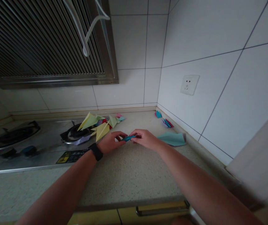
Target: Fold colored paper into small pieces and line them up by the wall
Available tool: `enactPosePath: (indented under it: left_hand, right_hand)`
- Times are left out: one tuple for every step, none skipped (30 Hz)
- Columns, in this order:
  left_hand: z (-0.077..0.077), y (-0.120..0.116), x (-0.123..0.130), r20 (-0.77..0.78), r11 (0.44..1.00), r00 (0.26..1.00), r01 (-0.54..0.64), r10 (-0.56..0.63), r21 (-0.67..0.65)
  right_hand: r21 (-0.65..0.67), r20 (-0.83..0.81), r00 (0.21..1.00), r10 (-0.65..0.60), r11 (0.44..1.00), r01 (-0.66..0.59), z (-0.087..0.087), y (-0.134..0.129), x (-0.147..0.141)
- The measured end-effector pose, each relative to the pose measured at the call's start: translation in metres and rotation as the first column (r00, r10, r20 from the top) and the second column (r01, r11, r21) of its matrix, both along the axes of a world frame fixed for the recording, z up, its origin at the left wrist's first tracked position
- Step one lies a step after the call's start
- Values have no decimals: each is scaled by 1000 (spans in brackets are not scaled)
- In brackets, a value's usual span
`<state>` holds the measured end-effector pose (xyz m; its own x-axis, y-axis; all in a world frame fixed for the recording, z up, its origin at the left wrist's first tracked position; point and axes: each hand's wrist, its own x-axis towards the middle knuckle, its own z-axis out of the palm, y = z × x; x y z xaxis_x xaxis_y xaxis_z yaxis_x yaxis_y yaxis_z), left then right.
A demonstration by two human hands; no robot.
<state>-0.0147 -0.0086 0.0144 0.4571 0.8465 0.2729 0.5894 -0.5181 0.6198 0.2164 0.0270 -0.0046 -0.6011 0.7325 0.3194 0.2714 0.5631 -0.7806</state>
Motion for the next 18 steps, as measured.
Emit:
enactPosePath:
  left_hand:
    - [0, 0, 0, -4, 1000, 1000, -3, 3, 14]
    - [0, 1, 0, -10, 1000, 1000, -5, 5, 22]
    - [-1, 1, 0, -16, 1000, 1000, -5, 6, 29]
    - [-1, 1, 0, -18, 999, 1000, -5, 6, 36]
    - [-1, 1, 0, -18, 999, 1000, -4, 5, 46]
    - [-1, 1, 0, -16, 998, 1000, -2, 3, 61]
    - [-1, 1, 0, -12, 997, 1000, 0, 1, 80]
    - [-1, 1, 0, -6, 995, 1000, 2, -2, 101]
    - [-1, 1, 0, 1, 993, 1000, 5, -5, 119]
    - [-1, 1, 0, 7, 992, 1000, 7, -8, 130]
    - [-1, 1, 0, 13, 991, 1000, 8, -9, 132]
    - [-1, 1, 1, 17, 992, 1000, 6, -9, 128]
    - [-1, 0, 1, 18, 993, 1000, 1, -3, 118]
    - [0, 0, 2, 9, 995, 1000, -5, 4, 104]
    - [0, -1, 2, -5, 996, 1000, -10, 11, 91]
    - [1, -1, 3, -22, 996, 1000, -16, 18, 83]
    - [1, -2, 3, -39, 996, 999, -19, 23, 82]
    - [2, -2, 4, -54, 996, 998, -18, 23, 87]
  right_hand:
    - [-26, -23, 1000, 9, 1000, -10, -2, 1, 0]
    - [-42, -45, 999, 16, 999, -18, -3, 1, -1]
    - [-49, -64, 998, 21, 998, -24, -5, 2, -1]
    - [-52, -78, 997, 21, 998, -25, -6, 2, -1]
    - [-52, -85, 996, 17, 998, -21, -7, 2, -2]
    - [-49, -82, 997, 12, 999, -16, -7, 2, -2]
    - [-41, -72, 997, 5, 999, -8, -7, 2, -3]
    - [-28, -59, 998, 0, 1000, -1, -7, 2, -3]
    - [-11, -43, 999, -6, 1000, 5, -7, 2, -3]
    - [9, -28, 1000, -11, 1000, 11, -6, 2, -3]
    - [31, -16, 1000, -16, 999, 17, -5, 1, -3]
    - [55, -6, 1000, -21, 998, 22, -4, 0, -3]
    - [81, 3, 1000, -26, 996, 26, -2, -1, -3]
    - [112, 10, 999, -31, 993, 29, 0, -3, -3]
    - [145, 19, 999, -34, 989, 31, 3, -4, -3]
    - [178, 29, 999, -35, 984, 29, 5, -7, -3]
    - [208, 38, 999, -35, 978, 27, 8, -9, -3]
    - [233, 44, 998, -36, 972, 24, 10, -11, -3]
